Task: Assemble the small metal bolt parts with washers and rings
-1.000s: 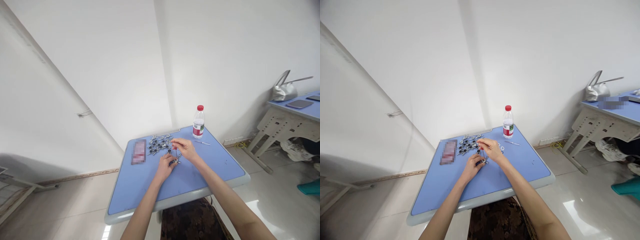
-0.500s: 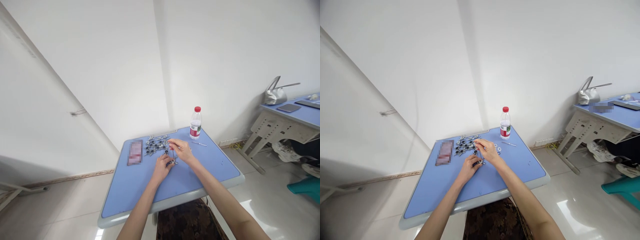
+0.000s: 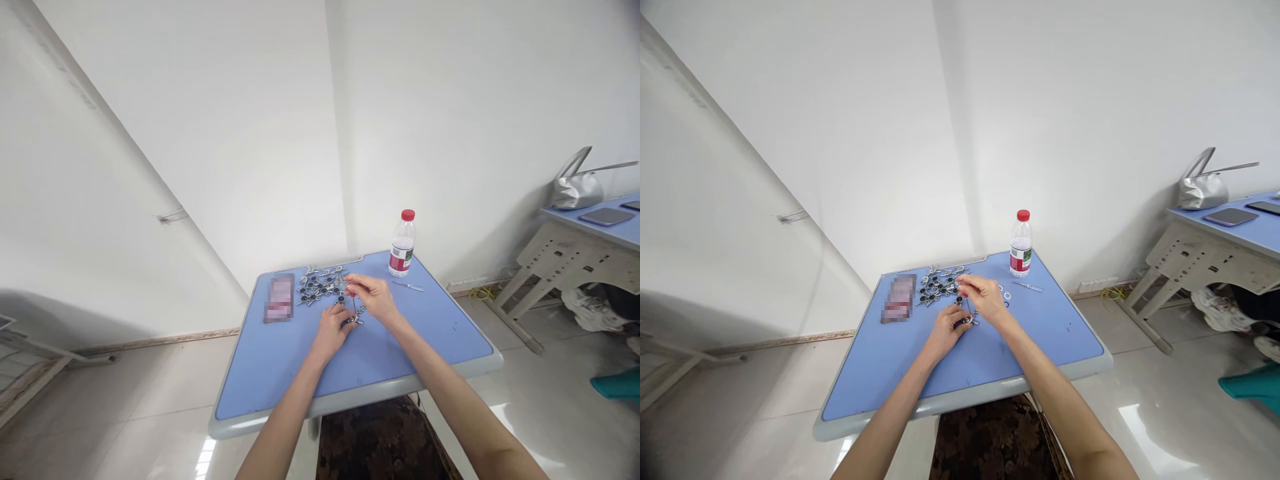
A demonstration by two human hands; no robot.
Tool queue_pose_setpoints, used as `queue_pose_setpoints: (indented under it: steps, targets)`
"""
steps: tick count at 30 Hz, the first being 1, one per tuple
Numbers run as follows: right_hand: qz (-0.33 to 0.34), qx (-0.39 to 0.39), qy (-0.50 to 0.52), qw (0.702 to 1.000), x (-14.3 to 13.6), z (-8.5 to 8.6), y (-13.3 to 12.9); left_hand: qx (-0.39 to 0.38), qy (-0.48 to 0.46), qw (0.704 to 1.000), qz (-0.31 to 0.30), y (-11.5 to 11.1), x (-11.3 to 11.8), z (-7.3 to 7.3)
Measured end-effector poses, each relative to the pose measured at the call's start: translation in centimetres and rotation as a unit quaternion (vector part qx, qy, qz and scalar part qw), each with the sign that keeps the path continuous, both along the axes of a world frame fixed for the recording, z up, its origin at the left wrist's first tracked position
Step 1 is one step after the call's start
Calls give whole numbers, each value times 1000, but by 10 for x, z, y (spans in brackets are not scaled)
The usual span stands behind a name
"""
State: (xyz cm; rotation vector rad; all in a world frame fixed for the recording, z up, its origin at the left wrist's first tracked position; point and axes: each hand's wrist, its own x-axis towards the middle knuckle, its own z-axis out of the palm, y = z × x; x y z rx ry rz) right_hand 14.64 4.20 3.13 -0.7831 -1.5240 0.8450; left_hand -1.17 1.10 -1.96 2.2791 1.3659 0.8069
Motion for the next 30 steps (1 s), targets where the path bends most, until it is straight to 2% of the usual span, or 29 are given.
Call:
queue_pose_setpoints:
  steps: [7, 16, 22, 25, 30]
  targets:
    - [-68, -11, 25, 997, 3, -2, 0, -3, -8, 1000, -20, 1, -3, 2]
    - [-30, -29, 107, 993, 4, 1, 9, -93, -128, 983, -93, 2, -10, 17]
    - [-30, -39, 107, 993, 3, 1, 12, -122, -139, 976, -113, 2, -12, 21]
    - [-32, -35, 94, 994, 4, 1, 10, -100, -130, 981, -101, 2, -11, 16]
    - [-20, -16, 27, 999, 5, 1, 4, -30, -80, 996, -26, 2, -7, 8]
